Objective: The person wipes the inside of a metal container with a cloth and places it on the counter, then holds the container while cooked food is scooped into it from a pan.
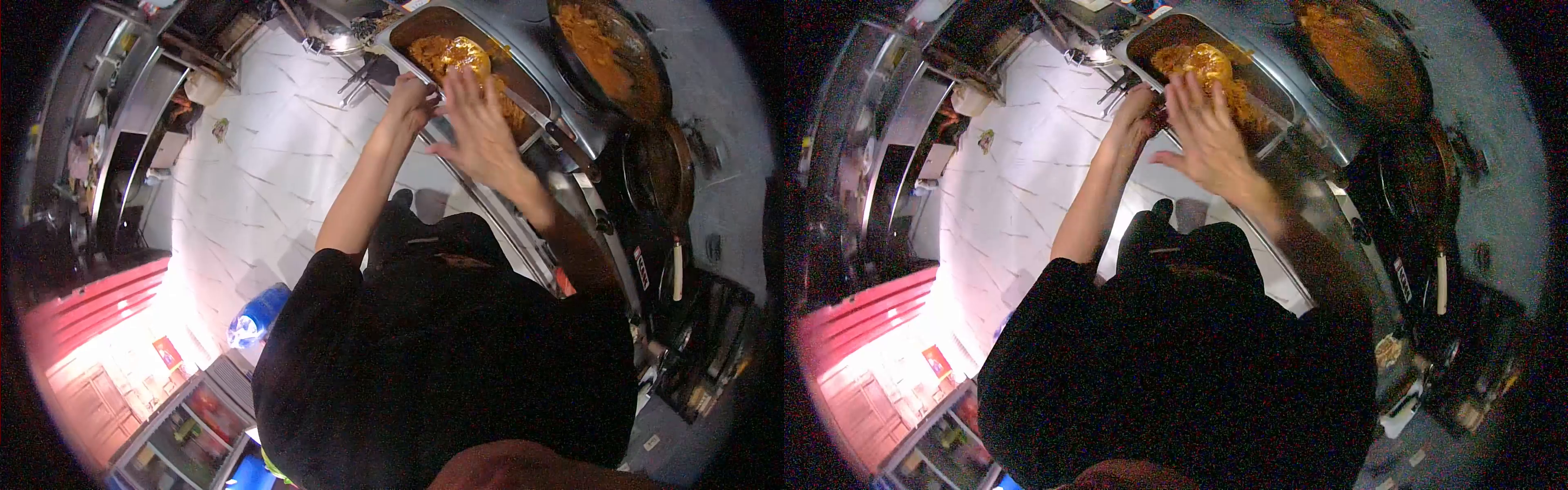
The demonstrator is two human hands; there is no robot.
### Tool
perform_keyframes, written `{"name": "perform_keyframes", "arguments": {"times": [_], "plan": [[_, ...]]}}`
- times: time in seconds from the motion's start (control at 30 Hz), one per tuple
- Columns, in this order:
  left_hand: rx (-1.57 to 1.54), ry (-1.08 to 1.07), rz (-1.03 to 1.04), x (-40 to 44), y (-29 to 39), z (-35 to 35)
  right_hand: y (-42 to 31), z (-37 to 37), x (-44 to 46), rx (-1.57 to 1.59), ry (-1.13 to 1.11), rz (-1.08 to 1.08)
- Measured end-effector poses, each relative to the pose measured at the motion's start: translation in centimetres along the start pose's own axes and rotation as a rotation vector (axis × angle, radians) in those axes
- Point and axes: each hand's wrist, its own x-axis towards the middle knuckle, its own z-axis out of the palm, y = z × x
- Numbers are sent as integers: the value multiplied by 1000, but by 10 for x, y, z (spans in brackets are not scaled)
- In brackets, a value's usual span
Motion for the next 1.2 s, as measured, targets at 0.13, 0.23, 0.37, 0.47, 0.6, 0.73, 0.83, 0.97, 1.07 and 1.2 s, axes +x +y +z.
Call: {"name": "perform_keyframes", "arguments": {"times": [0.13,0.23,0.37,0.47,0.6,0.73,0.83,0.97,1.07,1.2], "plan": [[78,-296,238,-32,-9,-16,-34,36,8,283,138,-90],[321,-429,450,-29,-13,-26,-54,34,11,319,120,-170],[581,-570,651,-19,-5,-30,-88,29,5,375,102,-264],[221,-506,588,-31,-12,-19,-104,29,1,457,143,-276],[282,-98,215,-60,12,25,-127,16,-12,474,103,-442],[66,188,-63,-1,-3,17,-129,24,-38,517,45,-667],[133,95,31,-16,0,18,-83,35,-60,294,-1,-893],[123,-117,155,-22,-2,5,-24,19,-59,348,31,-588],[216,-217,194,-20,-5,-10,-25,12,-35,317,189,-327],[314,-248,295,-70,6,13,-90,24,-37,690,147,-355]]}}
